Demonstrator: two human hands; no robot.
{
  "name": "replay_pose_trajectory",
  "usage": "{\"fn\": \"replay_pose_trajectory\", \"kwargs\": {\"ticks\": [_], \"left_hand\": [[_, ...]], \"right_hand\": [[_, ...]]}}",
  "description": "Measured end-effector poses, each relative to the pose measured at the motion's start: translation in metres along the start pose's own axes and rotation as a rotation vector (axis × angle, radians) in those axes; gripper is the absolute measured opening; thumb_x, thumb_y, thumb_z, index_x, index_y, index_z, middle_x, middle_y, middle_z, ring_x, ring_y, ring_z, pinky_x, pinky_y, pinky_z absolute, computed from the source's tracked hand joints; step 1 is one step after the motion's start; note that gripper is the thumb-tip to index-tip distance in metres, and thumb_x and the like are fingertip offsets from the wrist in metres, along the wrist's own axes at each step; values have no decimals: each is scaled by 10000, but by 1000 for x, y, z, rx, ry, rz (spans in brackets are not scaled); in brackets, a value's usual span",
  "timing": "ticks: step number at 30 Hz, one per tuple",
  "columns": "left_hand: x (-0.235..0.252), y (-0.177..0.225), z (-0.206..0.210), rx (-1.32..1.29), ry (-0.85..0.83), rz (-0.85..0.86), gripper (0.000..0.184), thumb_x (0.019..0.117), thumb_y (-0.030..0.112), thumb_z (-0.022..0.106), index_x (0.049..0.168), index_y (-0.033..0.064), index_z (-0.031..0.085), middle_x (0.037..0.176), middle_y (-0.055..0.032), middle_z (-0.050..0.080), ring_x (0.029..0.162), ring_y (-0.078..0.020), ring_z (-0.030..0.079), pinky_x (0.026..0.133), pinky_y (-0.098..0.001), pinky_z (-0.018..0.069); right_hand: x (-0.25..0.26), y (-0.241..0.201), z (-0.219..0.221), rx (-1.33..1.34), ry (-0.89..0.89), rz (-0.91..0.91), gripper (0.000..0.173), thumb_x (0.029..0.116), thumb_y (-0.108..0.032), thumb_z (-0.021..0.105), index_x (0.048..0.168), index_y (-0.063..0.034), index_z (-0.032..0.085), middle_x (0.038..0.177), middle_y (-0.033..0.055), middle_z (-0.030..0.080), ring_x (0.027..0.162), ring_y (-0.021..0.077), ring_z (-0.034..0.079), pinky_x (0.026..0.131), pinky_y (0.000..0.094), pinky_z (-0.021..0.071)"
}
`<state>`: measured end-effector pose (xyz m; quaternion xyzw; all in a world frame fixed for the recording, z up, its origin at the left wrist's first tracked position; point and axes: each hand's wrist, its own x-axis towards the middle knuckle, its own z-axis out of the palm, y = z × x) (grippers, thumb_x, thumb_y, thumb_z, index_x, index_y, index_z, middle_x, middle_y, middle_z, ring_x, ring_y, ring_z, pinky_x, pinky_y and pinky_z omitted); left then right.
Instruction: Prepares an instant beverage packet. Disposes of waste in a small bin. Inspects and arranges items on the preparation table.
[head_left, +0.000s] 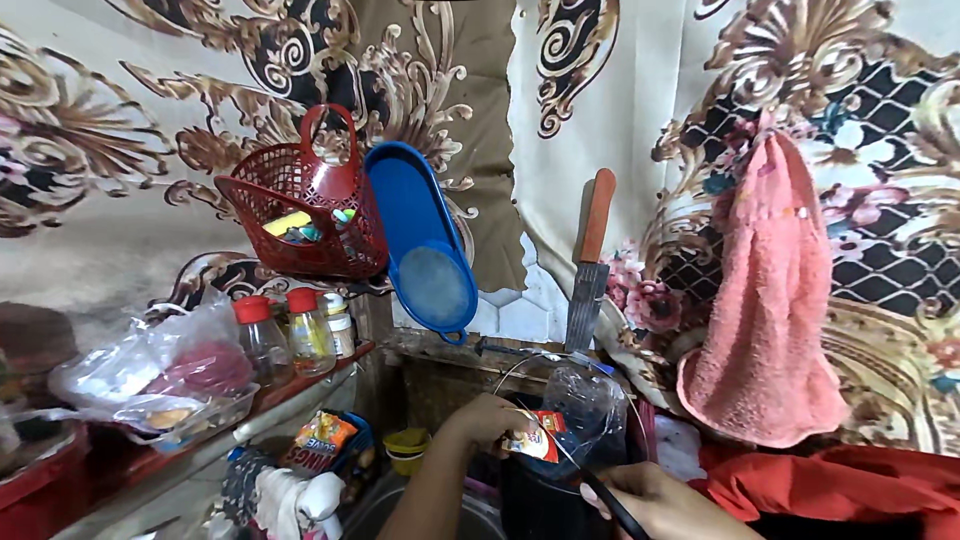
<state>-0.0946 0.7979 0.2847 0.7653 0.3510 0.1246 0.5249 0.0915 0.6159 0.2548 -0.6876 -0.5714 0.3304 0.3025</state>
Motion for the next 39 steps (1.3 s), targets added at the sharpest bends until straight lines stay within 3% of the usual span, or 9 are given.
{"fn": "replay_pose_trajectory", "kwargs": {"ticks": [6,17,22,28,35,39], "left_hand": [[2,1,-2,-48,41,-50,251,993,223,643,1160,35,644,866,-44,637,686,-107,606,615,-271,521],[6,1,-4,-39,36,-47,254,993,216,624,1172,38,645,903,-56,650,717,-120,615,636,-289,525],[6,-1,-3,-79,-19,-5,211,990,193,626,1135,40,645,862,-39,652,690,-105,622,614,-267,530],[9,-3,-2,-117,-35,7,206,990,190,624,1131,42,650,862,-37,661,689,-102,631,613,-262,533],[8,-1,-4,-63,-8,-28,215,987,203,632,1142,55,642,871,-34,647,675,-94,608,584,-251,507],[8,1,-3,-50,-16,-26,220,987,199,631,1151,53,646,881,-42,651,689,-101,611,597,-257,507]], "right_hand": [[5,-9,3,8,28,21,441,996,-514,607,830,-111,672,649,-19,643,480,76,524,484,276,430],[6,-9,0,-2,6,11,390,1018,-456,596,854,-111,676,656,-17,654,449,70,504,453,261,417],[11,-17,-4,-12,-24,70,432,1014,-515,586,872,-117,675,632,-13,653,421,68,478,427,246,377],[13,-28,-5,-90,-12,112,480,1013,-564,558,875,-117,663,626,-12,630,448,86,496,457,266,392],[14,-25,-5,-105,2,90,434,1021,-505,581,865,-107,658,642,-7,626,475,86,520,477,266,414],[15,-28,-7,-108,-17,119,443,1025,-528,565,894,-116,660,638,-7,636,438,78,481,439,259,375]]}}
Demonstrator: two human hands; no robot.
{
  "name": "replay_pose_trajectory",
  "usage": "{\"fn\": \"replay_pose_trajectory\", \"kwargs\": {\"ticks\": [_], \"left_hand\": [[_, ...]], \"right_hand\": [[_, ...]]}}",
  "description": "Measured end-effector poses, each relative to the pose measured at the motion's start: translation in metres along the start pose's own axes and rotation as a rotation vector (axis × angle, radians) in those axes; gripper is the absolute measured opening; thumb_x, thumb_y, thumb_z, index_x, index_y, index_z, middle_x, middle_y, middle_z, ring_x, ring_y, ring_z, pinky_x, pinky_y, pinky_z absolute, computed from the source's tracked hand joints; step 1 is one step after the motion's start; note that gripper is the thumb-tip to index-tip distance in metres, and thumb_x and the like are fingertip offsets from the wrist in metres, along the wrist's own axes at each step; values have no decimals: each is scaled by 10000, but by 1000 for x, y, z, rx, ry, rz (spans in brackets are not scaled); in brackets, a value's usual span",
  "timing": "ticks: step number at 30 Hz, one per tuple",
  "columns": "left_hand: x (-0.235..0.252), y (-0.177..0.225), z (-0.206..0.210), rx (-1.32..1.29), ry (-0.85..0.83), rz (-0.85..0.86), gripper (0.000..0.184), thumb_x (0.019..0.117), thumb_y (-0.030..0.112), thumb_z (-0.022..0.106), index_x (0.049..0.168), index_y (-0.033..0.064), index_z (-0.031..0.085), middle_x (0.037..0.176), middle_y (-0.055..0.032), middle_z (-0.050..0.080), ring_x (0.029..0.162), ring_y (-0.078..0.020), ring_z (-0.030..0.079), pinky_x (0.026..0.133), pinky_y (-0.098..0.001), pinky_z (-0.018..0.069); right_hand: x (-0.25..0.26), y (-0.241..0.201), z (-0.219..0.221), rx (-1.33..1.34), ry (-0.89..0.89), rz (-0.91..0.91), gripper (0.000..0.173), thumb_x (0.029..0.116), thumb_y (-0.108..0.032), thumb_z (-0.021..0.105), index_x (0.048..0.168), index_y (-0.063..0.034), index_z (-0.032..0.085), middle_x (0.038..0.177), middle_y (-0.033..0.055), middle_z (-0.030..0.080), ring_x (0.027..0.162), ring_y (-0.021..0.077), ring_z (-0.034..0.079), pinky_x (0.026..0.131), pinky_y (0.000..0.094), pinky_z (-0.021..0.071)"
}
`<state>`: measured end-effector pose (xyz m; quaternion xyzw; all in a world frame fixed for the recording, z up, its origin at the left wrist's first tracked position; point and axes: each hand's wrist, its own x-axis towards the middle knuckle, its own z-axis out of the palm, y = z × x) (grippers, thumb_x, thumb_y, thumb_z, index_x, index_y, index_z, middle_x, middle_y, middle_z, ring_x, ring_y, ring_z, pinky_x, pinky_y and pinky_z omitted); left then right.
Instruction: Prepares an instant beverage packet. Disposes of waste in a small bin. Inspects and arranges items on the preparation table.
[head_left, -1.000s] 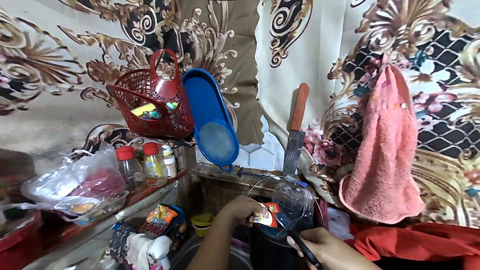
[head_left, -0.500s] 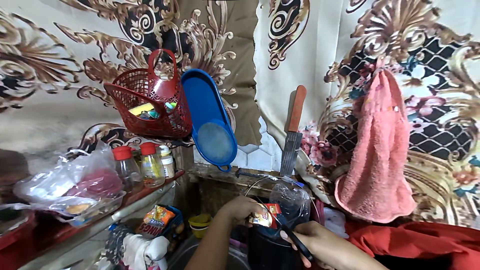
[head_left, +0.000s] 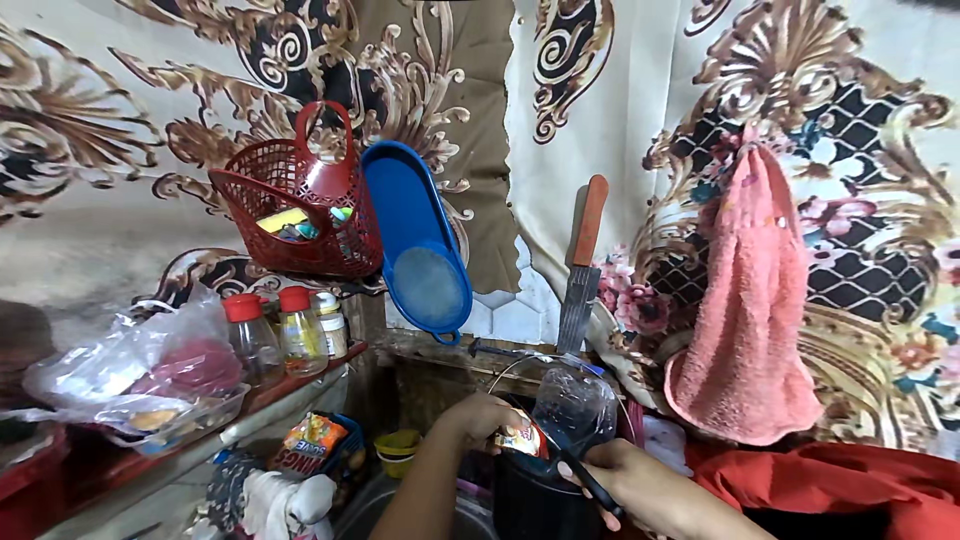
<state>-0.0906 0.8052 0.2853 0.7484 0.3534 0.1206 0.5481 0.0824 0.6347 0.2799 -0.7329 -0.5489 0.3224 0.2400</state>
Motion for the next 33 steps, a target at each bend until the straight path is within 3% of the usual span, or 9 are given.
{"fn": "replay_pose_trajectory", "kwargs": {"ticks": [4,7,11,15,17,20,25,30,33], "left_hand": [[-4,2,1,27,22,16,285,992,217,626,1217,44,629,925,-64,650,713,-120,609,623,-280,516],[-10,2,-5,-22,48,106,288,1007,211,618,1231,31,619,911,-64,653,717,-122,628,629,-282,539],[-24,4,-15,-185,120,271,238,1005,186,606,1169,17,637,890,-55,672,734,-120,649,645,-281,557],[-42,5,-17,-254,132,377,231,998,181,591,1149,13,641,857,-39,671,711,-105,648,630,-263,558],[-53,2,-14,-255,95,410,201,988,164,586,1121,25,643,839,-21,681,709,-98,663,635,-264,573],[-70,-3,-17,-225,60,459,163,961,170,591,1065,67,663,818,16,695,695,-74,665,638,-253,574],[-93,-11,-33,-299,69,553,131,928,168,628,1011,98,701,825,22,724,715,-67,688,674,-250,591],[-105,-24,-45,-327,36,613,100,925,201,674,980,140,730,814,31,736,700,-56,692,662,-244,592],[-109,-34,-52,-335,42,638,110,928,217,692,994,143,738,827,22,745,710,-60,700,665,-247,599]], "right_hand": [[-3,-1,-3,12,5,-7,428,1039,-512,543,934,-111,651,663,0,652,442,91,492,449,270,403],[-11,-3,-9,127,103,-140,346,1034,-444,577,984,-111,656,723,-2,662,485,91,531,469,267,449],[-19,-15,-36,206,287,-351,280,998,-330,617,1146,-110,707,887,8,690,682,107,640,618,301,557],[-20,-50,-77,-19,541,-391,247,994,-132,673,1236,-91,698,987,85,725,818,189,685,756,416,577],[-16,-69,-92,-301,715,-362,360,949,-92,727,1305,-61,683,1134,172,710,972,334,689,858,592,548],[7,-79,-112,-708,915,-431,372,842,4,768,1209,4,706,1234,243,649,1081,483,639,863,679,531],[53,-77,-139,-1274,960,-563,285,806,79,762,1079,-1,746,1120,211,683,1031,452,638,823,601,520],[78,-83,-144,-1474,915,-588,271,825,65,748,1075,-40,763,1173,165,697,1235,449,579,967,631,489],[87,-89,-145,-1541,924,-673,254,798,83,756,1012,-54,767,1128,137,709,1256,433,569,1001,637,468]]}}
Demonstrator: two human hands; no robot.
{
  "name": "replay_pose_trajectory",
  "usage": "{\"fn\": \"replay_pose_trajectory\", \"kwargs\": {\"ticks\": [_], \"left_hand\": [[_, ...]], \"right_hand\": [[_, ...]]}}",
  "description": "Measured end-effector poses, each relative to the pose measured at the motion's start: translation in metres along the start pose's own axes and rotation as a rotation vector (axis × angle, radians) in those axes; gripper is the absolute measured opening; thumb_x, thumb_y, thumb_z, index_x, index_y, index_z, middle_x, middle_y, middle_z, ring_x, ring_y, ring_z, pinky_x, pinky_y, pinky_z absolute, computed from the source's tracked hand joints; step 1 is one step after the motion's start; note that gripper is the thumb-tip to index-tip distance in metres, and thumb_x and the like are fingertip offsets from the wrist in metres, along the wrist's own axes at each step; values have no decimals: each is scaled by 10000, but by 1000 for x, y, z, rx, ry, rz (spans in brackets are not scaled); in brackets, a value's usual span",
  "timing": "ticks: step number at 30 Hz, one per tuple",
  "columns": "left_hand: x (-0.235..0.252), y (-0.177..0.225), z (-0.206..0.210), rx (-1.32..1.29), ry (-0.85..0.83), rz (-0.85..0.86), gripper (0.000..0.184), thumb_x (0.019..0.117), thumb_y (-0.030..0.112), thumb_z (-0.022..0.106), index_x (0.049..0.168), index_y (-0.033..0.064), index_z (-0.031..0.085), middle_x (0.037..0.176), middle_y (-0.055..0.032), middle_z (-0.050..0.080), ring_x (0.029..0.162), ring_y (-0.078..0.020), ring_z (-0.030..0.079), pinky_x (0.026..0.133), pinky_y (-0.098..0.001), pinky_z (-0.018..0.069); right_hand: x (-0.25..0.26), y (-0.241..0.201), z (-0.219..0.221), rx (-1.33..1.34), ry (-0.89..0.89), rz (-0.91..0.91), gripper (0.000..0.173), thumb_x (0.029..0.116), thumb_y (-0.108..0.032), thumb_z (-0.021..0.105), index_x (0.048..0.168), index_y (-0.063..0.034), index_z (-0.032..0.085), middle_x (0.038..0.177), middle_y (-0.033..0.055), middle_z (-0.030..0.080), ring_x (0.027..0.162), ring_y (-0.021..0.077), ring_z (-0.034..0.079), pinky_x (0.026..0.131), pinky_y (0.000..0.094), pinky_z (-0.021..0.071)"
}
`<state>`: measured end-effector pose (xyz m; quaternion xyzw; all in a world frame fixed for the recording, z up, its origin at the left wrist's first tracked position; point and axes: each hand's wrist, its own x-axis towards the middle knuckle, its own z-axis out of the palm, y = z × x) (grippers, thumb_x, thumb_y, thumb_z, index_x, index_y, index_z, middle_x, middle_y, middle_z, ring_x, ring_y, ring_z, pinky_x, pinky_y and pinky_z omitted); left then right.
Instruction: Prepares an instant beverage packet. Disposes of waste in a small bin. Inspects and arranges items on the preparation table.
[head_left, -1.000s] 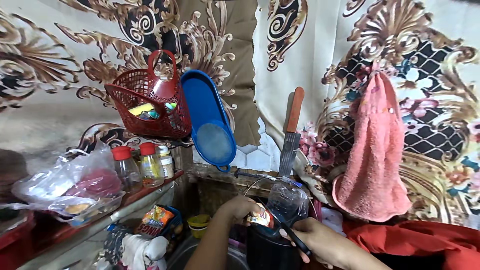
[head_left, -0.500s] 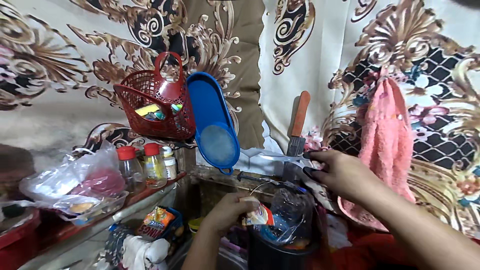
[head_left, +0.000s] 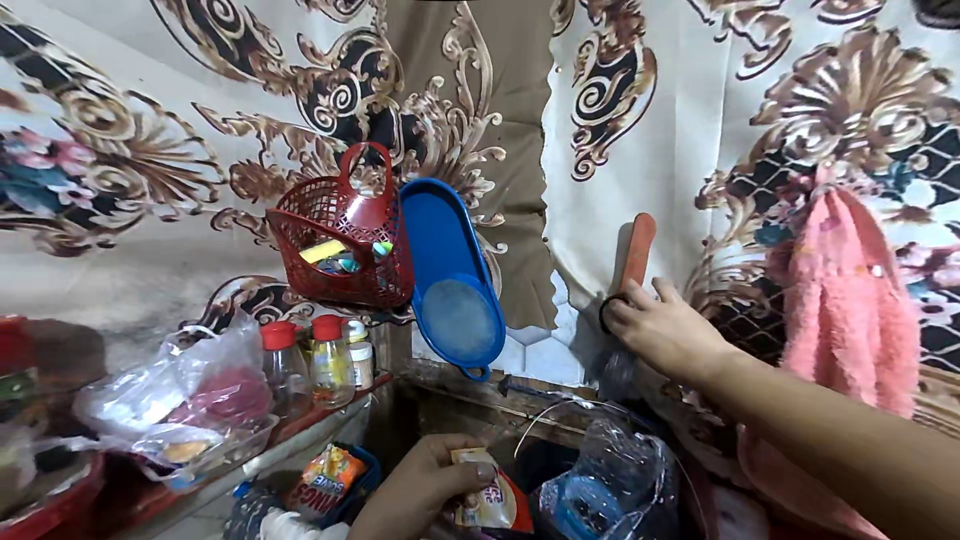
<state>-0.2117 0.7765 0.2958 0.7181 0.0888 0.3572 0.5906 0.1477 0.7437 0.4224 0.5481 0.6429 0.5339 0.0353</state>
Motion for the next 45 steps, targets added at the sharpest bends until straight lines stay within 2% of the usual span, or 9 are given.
{"fn": "replay_pose_trajectory", "kwargs": {"ticks": [9,16,24,27,31,36,40,43,45], "left_hand": [[-12,-8,-18,-39,19,71,130,927,271,727,988,162,761,838,19,748,713,-44,699,665,-230,597],[-9,-11,-12,-171,-156,222,164,958,302,702,1028,163,754,911,37,723,791,-30,677,719,-211,573],[-7,-16,7,-202,-194,227,169,965,316,684,1029,173,746,920,50,709,807,-27,657,730,-210,550],[-8,-18,17,-208,-164,224,159,967,292,684,1022,152,737,930,41,708,818,-31,663,736,-215,557],[-7,-17,38,-236,-119,251,165,968,269,697,1061,138,738,969,30,736,816,-24,690,723,-205,584],[-2,-14,70,-333,-67,272,203,970,276,696,1091,116,728,958,-6,751,827,-62,716,752,-247,606],[-3,-7,101,-420,33,217,211,974,280,692,1091,105,708,923,-40,749,762,-94,723,663,-254,614],[-4,1,135,-477,154,162,181,1036,209,565,1084,73,674,873,-72,721,697,-114,700,621,-259,605],[-4,5,162,-484,210,141,225,1057,203,485,1126,75,655,853,-69,697,674,-112,675,622,-253,592]], "right_hand": [[26,19,10,18,70,-191,212,835,128,698,940,-42,768,1045,129,711,1175,431,606,1099,712,365],[23,0,28,29,71,-246,226,830,149,691,972,-12,762,1074,168,712,1240,462,587,1094,723,387],[30,-34,36,29,-113,-146,189,913,111,589,1034,62,725,1270,244,625,1291,454,542,1080,568,452],[28,-35,44,80,-79,-134,161,910,99,602,998,66,732,1264,255,621,1287,470,541,1077,561,468],[32,-30,27,276,-209,-91,196,901,76,644,1082,73,719,1327,256,605,1359,477,481,1159,600,374],[14,-43,-12,446,-99,-21,286,802,-29,783,1088,-40,765,1295,187,671,1403,466,456,1143,706,312],[-28,-62,-72,610,119,58,221,863,-26,680,1061,-56,771,1209,182,704,1246,433,601,1039,662,455],[-80,-68,-121,808,108,189,260,889,-47,651,1115,-92,771,1078,84,713,888,257,699,761,506,591],[-122,-70,-141,966,48,302,275,920,-54,602,1124,-134,769,1036,7,728,833,134,686,724,391,595]]}}
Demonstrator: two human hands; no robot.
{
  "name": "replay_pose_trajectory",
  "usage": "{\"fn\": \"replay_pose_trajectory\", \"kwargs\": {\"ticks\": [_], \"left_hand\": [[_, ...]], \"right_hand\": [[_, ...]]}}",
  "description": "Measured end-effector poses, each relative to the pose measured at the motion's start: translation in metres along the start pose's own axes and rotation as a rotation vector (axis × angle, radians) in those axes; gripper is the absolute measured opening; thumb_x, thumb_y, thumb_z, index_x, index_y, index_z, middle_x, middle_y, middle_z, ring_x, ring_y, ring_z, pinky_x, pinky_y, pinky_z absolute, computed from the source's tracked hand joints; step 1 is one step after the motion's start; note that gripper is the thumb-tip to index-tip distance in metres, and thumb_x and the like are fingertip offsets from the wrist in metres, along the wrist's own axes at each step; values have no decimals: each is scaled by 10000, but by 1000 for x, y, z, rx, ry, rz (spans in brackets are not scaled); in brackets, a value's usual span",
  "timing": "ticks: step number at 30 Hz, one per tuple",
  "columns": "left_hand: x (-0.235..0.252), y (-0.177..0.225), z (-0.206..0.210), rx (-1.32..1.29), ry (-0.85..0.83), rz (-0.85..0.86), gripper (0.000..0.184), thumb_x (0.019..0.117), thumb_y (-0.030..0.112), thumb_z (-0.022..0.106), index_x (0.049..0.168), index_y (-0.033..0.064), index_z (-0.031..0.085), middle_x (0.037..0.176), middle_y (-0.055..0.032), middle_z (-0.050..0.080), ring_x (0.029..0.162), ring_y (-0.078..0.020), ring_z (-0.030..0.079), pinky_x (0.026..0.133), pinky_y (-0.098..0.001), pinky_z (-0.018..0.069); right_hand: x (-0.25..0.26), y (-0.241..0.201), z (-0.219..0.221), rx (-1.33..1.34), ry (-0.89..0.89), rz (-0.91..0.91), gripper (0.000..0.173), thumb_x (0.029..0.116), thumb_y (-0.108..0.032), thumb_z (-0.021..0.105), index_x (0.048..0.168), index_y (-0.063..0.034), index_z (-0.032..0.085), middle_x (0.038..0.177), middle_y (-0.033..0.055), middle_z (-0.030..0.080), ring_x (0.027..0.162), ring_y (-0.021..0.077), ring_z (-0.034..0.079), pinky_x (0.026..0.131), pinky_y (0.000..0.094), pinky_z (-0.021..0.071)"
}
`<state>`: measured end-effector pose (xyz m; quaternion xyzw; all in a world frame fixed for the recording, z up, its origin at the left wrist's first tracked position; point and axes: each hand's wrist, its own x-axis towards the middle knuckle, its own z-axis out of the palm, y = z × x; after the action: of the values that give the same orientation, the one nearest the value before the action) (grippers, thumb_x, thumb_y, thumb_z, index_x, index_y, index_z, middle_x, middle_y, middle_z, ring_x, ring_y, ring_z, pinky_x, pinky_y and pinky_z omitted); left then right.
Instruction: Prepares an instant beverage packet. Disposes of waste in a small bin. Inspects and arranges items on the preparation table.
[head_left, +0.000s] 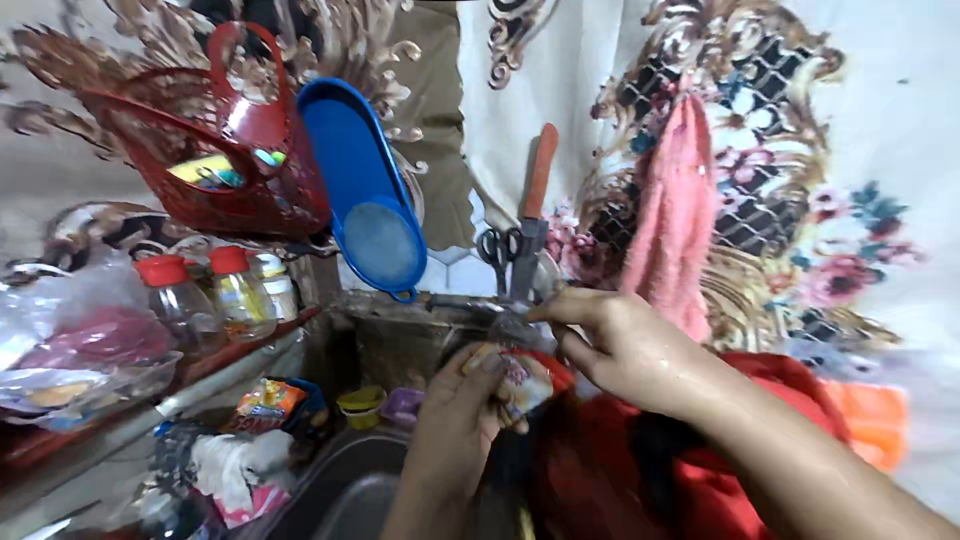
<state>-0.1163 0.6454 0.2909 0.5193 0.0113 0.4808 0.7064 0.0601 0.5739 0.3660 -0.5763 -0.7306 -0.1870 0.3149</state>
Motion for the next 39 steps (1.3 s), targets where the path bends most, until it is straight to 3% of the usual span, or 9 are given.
{"fn": "replay_pose_trajectory", "kwargs": {"ticks": [3,8,10,14,16,24,27,35,39], "left_hand": [[-12,-16,41,45,30,47,228,1067,235,496,1177,129,664,901,-9,706,702,-80,677,637,-238,596],[-50,-58,114,135,9,129,268,1106,290,405,1169,179,641,954,79,693,807,-26,676,703,-205,585],[-81,-75,144,172,-7,87,285,1109,309,374,1131,201,638,940,97,685,829,-23,680,740,-219,593],[-158,-104,186,149,-28,-11,320,1112,325,342,1092,210,640,849,84,684,708,-31,668,601,-221,578],[-192,-115,194,71,-53,13,335,1116,255,325,1104,170,650,895,78,702,789,-40,693,684,-231,602],[-308,-136,237,24,-137,-64,332,1113,174,333,1128,71,649,994,69,732,895,-46,711,774,-232,613],[-341,-137,243,74,-178,-80,317,1111,148,353,1144,89,663,993,119,733,862,5,700,727,-178,598],[-395,-154,228,86,-235,-192,328,1116,189,362,1200,129,674,1147,119,722,1053,2,671,911,-201,563],[-414,-171,247,133,-277,-183,316,1105,187,403,1215,109,688,1197,109,703,1052,23,652,869,-174,555]], "right_hand": [[-73,-10,-17,309,49,279,239,942,-83,580,1101,-153,745,950,-64,735,757,19,673,659,241,585],[-193,-58,-26,917,425,551,257,983,-129,583,1221,-59,647,1020,63,719,736,137,697,665,299,621],[-229,-80,-27,1003,619,625,206,1014,-154,574,1184,-72,657,978,76,709,706,127,680,632,279,604],[-286,-119,-39,1028,921,757,125,1019,-148,579,1027,-79,682,789,82,654,658,124,649,636,281,582],[-313,-138,-43,1023,992,805,107,1015,-120,589,1017,-48,668,796,92,658,677,128,654,665,292,586],[-413,-194,-64,1002,1190,949,88,1002,-48,584,1030,14,639,847,94,681,686,128,663,643,291,590],[-441,-216,-66,978,1190,1004,70,987,-24,595,1040,-23,641,881,48,696,729,114,680,680,308,605],[-489,-244,-58,1012,1132,1105,132,973,20,607,1037,-56,695,883,-6,727,734,60,673,694,270,586],[-517,-240,-74,1053,1161,1152,148,985,-9,608,1042,-81,724,888,12,742,732,78,684,691,285,595]]}}
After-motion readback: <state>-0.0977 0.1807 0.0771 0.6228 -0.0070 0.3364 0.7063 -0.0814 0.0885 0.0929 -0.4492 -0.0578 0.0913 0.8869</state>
